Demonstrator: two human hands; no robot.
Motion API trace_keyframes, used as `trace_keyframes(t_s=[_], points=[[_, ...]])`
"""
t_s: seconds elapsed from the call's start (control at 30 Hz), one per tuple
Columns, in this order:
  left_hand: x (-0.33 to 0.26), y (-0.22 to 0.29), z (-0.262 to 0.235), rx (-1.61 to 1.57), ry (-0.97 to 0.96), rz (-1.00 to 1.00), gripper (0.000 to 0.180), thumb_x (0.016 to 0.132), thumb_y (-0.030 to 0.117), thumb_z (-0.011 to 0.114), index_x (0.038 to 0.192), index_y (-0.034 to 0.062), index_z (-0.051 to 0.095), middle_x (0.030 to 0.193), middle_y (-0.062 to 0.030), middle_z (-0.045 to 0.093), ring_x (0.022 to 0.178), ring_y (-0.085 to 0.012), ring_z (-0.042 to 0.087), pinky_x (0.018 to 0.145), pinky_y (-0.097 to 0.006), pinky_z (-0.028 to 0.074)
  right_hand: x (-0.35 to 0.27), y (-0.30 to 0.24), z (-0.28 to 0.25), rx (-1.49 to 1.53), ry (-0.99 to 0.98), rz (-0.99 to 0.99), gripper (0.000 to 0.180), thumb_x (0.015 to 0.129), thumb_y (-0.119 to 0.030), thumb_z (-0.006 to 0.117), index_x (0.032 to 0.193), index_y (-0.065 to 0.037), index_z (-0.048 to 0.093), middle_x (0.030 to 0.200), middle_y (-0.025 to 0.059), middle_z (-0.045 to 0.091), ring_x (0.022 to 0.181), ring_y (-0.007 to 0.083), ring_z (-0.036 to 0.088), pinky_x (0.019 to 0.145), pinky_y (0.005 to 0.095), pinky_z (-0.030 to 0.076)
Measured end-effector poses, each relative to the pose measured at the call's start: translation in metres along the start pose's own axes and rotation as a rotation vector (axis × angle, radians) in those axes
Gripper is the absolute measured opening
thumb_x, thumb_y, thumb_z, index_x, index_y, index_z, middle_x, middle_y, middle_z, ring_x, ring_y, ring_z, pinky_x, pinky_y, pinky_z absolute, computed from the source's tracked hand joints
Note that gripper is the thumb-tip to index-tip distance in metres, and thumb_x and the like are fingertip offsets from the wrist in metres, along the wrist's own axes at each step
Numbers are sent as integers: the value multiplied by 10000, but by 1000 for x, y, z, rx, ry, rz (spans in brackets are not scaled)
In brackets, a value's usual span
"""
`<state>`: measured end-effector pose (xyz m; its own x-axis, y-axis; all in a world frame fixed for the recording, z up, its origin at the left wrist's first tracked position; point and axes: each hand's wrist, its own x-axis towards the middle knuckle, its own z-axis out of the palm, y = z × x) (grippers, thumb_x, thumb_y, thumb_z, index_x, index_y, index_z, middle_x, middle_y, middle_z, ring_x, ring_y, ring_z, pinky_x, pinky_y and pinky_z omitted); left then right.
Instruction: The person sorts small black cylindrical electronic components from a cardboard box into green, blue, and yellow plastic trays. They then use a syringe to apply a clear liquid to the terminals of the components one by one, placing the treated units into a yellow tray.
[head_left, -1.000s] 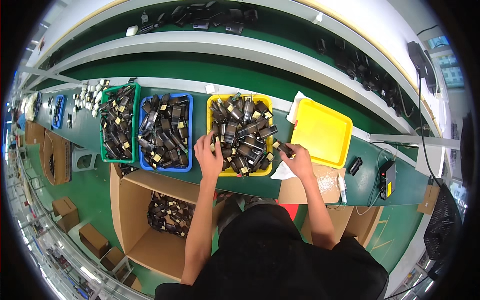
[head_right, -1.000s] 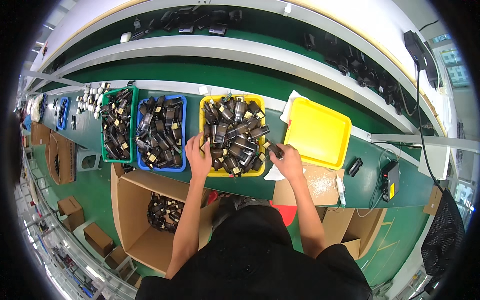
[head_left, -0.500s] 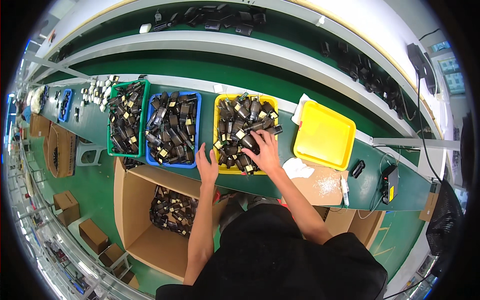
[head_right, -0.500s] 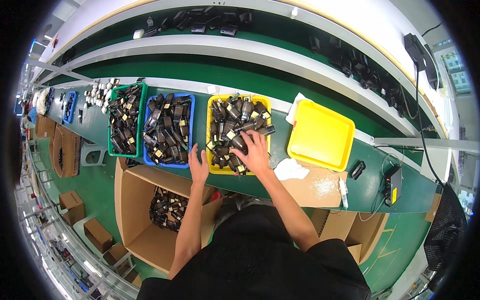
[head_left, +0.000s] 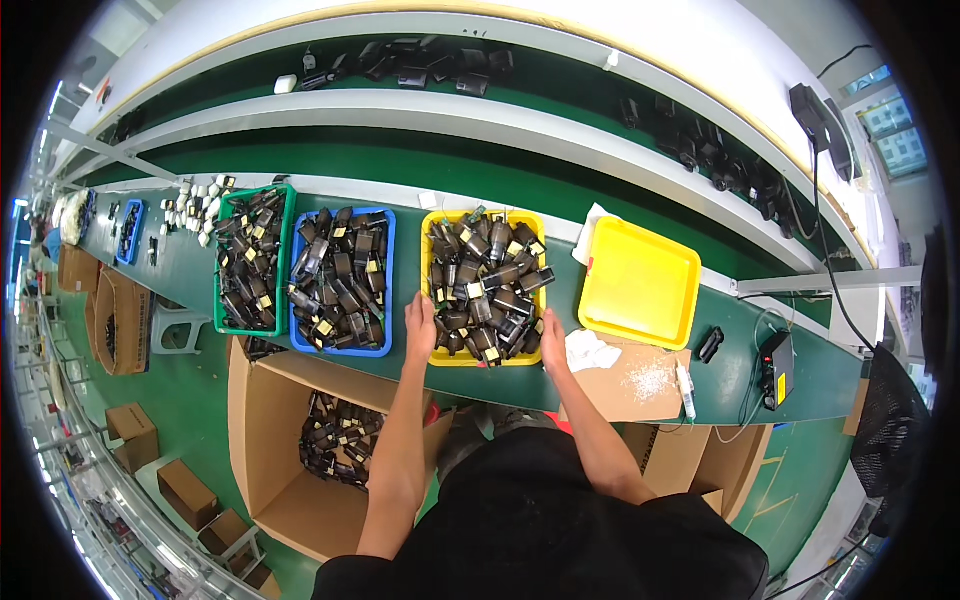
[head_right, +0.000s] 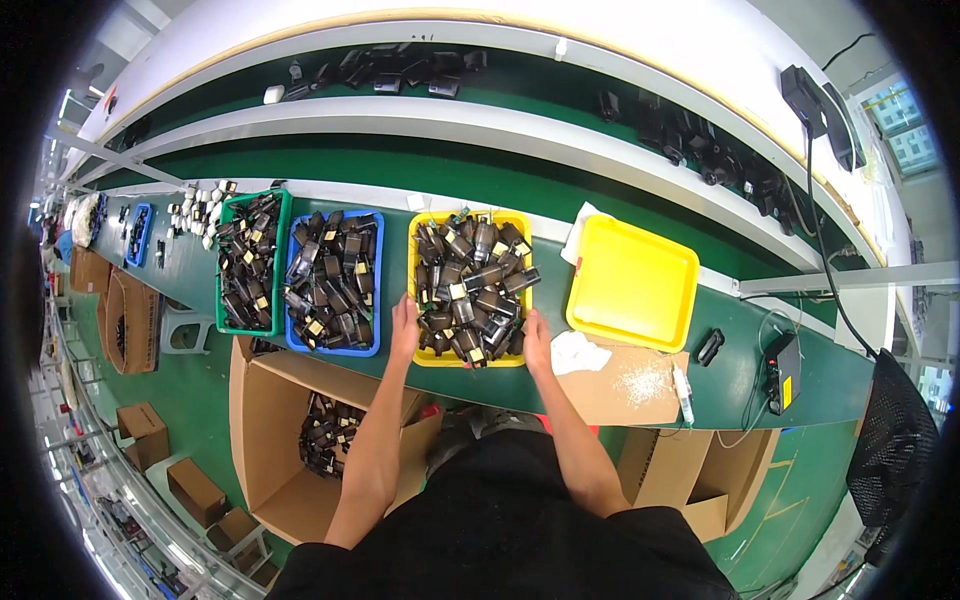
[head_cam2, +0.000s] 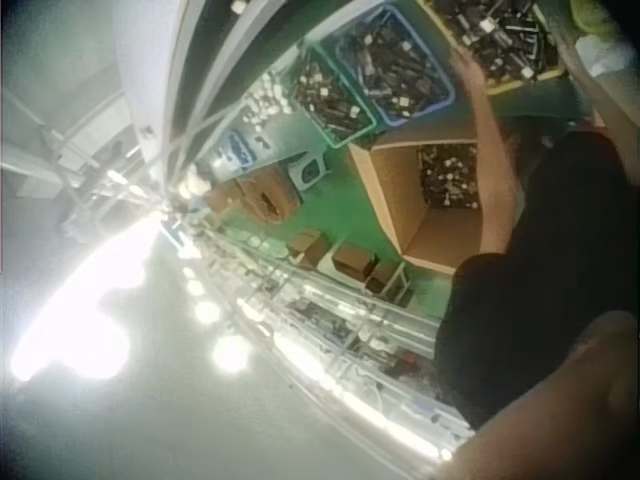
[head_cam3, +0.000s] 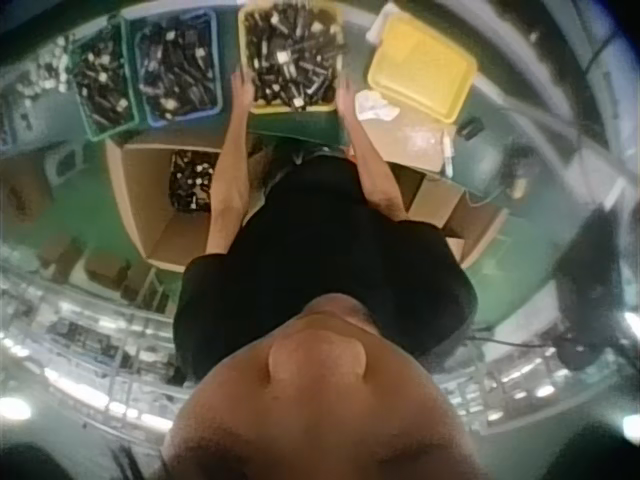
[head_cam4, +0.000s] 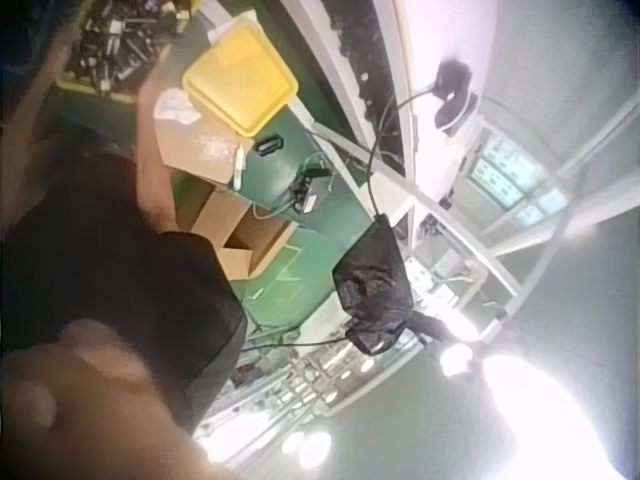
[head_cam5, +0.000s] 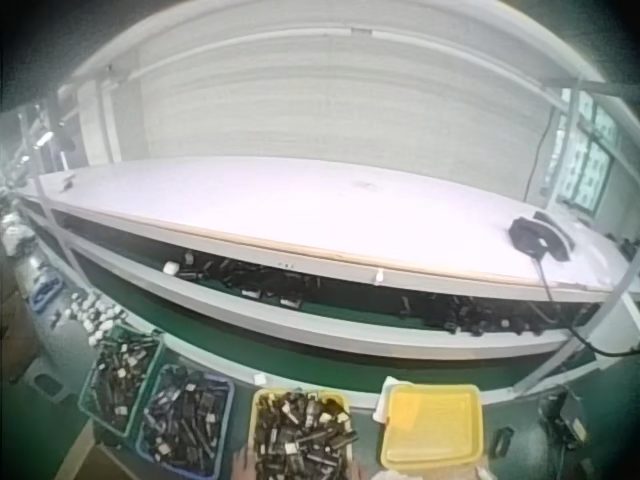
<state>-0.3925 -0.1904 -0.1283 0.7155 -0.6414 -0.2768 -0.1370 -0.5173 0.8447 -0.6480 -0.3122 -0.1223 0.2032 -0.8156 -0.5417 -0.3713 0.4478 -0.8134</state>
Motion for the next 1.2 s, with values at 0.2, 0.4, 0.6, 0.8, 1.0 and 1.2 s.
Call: trace_keyframes(t_s=[0.2, 0.4, 0.6, 0.8, 1.0, 1.2], points=[[-13, 3, 13, -45, 45, -37, 574, 1032, 434, 373, 1430, 22, 402, 1308, -210, 444, 1239, -372, 398, 1093, -430, 275, -4, 9, 16, -170, 194, -231, 560, 1055, -375, 286, 1336, 63, 494, 1356, 303, 469, 1303, 435, 376, 1126, 419, 247], [-61, 21, -14, -56, 89, -8, 543, 1039, 398, 374, 1419, 11, 409, 1272, -190, 458, 1218, -350, 407, 1083, -419, 276, -69, -37, 2, -294, 217, -435, 513, 1052, -297, 295, 1273, 118, 502, 1138, 285, 511, 1102, 421, 481, 991, 438, 354], [-128, 103, -78, -190, 157, 30, 466, 1056, 279, 395, 1415, -19, 408, 1247, -160, 459, 1167, -289, 444, 1045, -357, 319, -144, -116, -18, -290, 176, -495, 507, 1057, -280, 269, 1273, 120, 493, 1000, 227, 489, 974, 365, 489, 925, 412, 381], [-188, 207, -153, -161, 206, 168, 462, 1021, 205, 444, 1407, -45, 398, 1208, -163, 449, 1129, -286, 484, 1003, -366, 364, -236, -219, -38, -307, 97, -576, 559, 1069, -338, 233, 1332, 105, 450, 943, 179, 458, 923, 299, 475, 898, 383, 384], [-206, 291, -221, -41, 250, 320, 510, 965, 150, 515, 1411, -54, 379, 1178, -162, 446, 1103, -305, 487, 1003, -366, 361, -295, -296, -34, -212, 119, -704, 581, 1072, -377, 238, 1360, 86, 436, 951, 156, 462, 939, 267, 479, 910, 371, 384], [-144, 379, -268, 103, 198, 474, 546, 958, 300, 528, 1368, -50, 441, 1218, -198, 476, 1142, -320, 483, 997, -369, 367, -286, -361, -26, -124, 229, -815, 539, 1060, -407, 299, 1240, 55, 511, 984, 202, 510, 957, 331, 507, 904, 401, 395]])
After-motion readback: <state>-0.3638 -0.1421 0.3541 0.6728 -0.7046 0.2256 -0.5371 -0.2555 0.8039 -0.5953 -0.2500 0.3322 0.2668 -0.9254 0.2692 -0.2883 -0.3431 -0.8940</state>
